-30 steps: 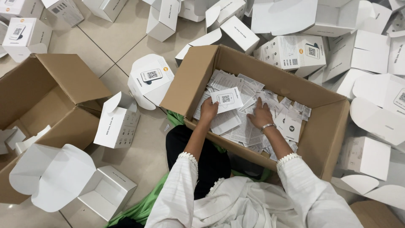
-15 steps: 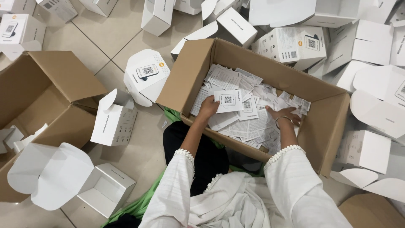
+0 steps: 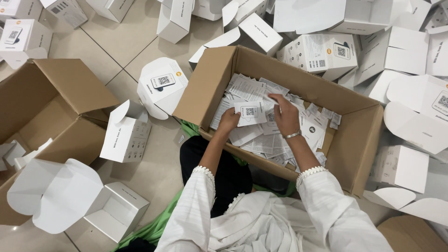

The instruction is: The person packs small electronic device boxes with manuals and accessories.

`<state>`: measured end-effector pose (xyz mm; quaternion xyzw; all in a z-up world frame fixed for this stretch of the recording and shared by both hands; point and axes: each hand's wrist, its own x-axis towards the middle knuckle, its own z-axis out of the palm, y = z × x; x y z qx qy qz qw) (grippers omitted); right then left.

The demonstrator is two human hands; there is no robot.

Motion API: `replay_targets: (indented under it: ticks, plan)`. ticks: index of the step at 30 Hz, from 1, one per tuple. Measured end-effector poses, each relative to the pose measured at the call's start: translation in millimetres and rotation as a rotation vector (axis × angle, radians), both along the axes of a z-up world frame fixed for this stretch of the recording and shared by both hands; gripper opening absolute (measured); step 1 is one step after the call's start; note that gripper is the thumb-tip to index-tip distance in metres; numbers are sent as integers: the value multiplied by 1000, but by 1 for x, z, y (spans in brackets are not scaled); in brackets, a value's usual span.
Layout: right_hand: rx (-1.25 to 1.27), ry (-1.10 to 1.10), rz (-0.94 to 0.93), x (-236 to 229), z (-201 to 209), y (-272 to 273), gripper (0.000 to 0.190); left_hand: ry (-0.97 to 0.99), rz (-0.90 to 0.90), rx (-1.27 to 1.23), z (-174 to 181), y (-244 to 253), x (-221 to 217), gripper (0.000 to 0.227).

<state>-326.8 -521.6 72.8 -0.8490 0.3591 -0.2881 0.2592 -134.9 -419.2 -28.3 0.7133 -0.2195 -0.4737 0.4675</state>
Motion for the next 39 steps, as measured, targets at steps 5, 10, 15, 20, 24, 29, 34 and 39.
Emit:
replay_targets:
  ticks: [5,10,15,20,24,29,34,39]
  plan:
    - [-177,-111,390,11,12,19,49,190,108,-32,-1,-6,5,36]
    - [-10,25,507,12,-2,19,54,289,32,-110,45,3,-2,28]
    - [239,-112,439,5,-22,0,38,119,13,-185,-11,0,5,33]
    - [120,116,11,-20,-82,-48,55,23,22,-70,1,-6,4,36]
    - [81,450,-115,-30,-96,-48,71,13,-12,-92,-10,-5,4,34]
    - [49,417,-114,-33,-140,-65,74,-7,19,-9,17,-2,1,35]
    - [-21,295,-121,-32,-112,-58,63,-228,44,-174,24,0,-3,32]
    - [-136,9,-16,-14,-44,-31,39,-323,209,-495,74,28,0,33]
